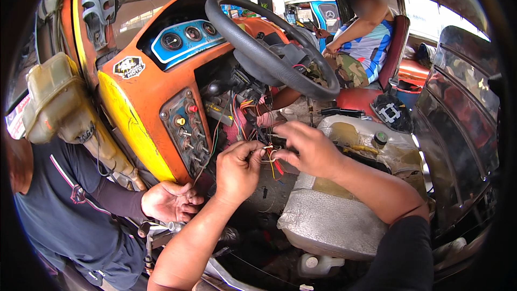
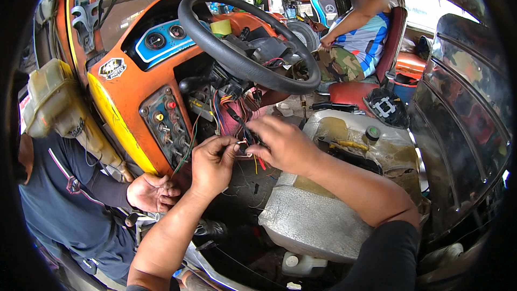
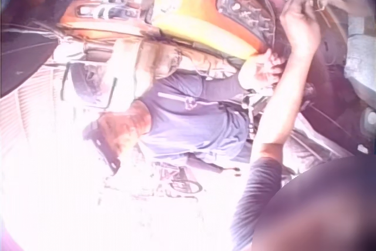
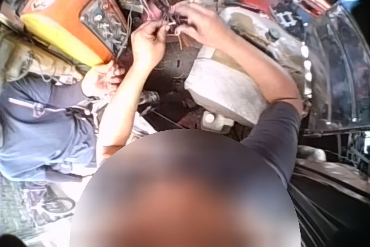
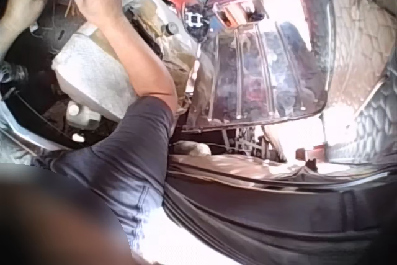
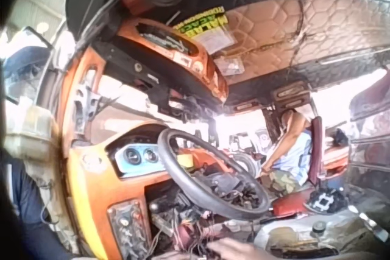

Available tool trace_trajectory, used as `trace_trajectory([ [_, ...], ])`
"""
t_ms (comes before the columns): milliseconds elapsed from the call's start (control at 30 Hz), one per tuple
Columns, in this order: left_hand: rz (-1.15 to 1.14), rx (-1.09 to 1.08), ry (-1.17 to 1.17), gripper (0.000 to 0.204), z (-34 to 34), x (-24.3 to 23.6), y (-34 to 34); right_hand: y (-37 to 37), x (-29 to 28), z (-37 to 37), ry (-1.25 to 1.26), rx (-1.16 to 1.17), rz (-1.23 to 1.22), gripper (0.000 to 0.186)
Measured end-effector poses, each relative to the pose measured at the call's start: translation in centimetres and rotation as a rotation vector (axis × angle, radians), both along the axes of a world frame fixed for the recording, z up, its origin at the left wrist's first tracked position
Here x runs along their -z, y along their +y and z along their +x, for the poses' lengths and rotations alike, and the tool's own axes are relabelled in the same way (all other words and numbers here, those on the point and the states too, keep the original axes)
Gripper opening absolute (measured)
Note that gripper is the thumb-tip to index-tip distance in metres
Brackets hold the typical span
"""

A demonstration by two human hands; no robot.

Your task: The person works on the exposed wiring under the dashboard of a vehicle, stripping wire ends and twisting connections with a coworker. They use a screwdriver to strip insulation and join wires by hand, focusing on the steering column area.

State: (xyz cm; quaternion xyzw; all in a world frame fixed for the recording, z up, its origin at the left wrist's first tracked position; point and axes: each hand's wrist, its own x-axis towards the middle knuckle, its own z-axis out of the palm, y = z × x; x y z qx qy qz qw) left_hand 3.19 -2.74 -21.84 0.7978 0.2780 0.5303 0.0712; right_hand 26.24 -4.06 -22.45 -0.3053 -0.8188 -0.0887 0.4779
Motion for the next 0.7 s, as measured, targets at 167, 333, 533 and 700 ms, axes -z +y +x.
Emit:
trace_trajectory([
  [167,-0.08,0.061,0.018,0.009,-0.1,0.0,0.1,-0.7,-0.6,0.1,-0.377,0.187,0.5,0.03],
  [333,0.272,-0.029,0.117,0.012,0.2,0.3,0.1,-0.8,-0.5,-1.2,0.051,-0.075,-0.149,0.013],
  [533,0.287,-0.062,0.057,0.013,0.1,0.3,-0.2,-1.0,-0.9,-0.8,0.446,-0.305,-0.954,0.02],
  [700,0.131,-0.016,0.013,0.008,0.3,0.3,-0.2,-1.0,-1.1,-0.6,-0.377,0.155,0.526,0.035],
])
